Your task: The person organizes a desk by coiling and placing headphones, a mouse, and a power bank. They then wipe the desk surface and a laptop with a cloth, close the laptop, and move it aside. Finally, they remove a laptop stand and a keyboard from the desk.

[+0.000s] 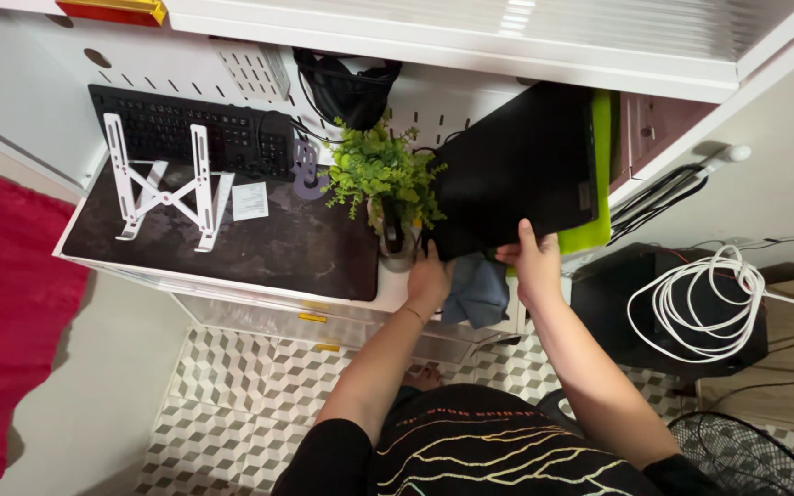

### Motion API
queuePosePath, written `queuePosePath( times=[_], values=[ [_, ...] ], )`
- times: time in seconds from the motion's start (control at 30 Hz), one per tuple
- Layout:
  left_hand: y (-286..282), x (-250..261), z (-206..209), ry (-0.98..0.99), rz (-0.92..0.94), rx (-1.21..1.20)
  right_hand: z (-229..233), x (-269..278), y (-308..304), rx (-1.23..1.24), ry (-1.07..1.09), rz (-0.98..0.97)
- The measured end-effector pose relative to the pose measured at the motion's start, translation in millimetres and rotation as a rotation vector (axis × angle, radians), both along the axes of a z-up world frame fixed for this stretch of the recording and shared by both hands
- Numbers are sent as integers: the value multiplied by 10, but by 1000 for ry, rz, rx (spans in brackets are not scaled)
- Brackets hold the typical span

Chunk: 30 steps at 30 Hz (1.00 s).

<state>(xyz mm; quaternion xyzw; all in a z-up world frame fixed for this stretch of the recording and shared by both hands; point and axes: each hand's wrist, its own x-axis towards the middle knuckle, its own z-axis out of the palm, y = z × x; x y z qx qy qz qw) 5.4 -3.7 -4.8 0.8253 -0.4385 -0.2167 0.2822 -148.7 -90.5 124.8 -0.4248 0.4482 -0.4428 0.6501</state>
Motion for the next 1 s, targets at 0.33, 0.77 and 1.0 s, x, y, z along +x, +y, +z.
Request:
queuePosePath(
  times=[0.33,0.77,1.0],
  values=[
    [236,-77,202,44,5,-69,-46,-18,136,8,-12,24],
    [578,-95,229,97,101,-281,-502,-145,225,128,70,64],
    [849,-36,511,239,217,-490,-677,-177,395,365,210,279]
  ],
)
